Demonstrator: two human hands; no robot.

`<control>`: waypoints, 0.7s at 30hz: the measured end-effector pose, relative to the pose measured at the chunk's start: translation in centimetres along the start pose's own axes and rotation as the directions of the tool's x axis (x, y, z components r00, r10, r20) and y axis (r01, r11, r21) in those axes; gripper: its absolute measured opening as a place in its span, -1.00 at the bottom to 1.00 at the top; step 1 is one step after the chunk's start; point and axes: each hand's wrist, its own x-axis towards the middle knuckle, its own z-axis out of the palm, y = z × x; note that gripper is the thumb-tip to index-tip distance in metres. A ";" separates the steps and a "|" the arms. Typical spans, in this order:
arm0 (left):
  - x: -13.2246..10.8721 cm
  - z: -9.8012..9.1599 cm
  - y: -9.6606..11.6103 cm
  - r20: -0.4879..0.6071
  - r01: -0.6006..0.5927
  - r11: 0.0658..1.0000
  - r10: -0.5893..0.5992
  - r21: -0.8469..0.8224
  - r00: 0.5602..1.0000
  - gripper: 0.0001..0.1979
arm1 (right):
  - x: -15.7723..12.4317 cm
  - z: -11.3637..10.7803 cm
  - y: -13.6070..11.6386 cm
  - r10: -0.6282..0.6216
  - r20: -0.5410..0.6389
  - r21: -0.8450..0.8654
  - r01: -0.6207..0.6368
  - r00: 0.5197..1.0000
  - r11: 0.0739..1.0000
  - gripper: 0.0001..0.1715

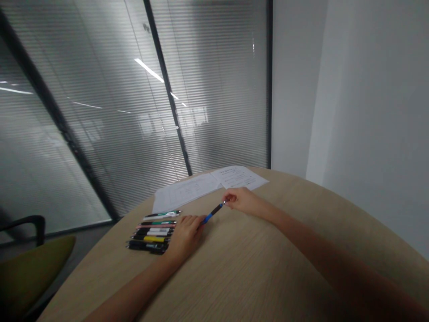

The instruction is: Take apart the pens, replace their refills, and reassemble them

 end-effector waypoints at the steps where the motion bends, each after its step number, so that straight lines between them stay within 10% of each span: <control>1: 0.0 0.0 0.0 0.002 -0.001 1.000 0.001 0.002 1.000 -0.78 | 0.0 0.0 0.0 0.000 -0.005 0.001 0.000 1.000 1.000 -0.89; 21: 0.1 0.0 0.0 0.001 -0.020 1.000 0.020 0.008 1.000 -0.79 | -0.1 -0.1 -0.4 -0.054 -0.055 -0.247 0.039 0.997 0.968 -0.86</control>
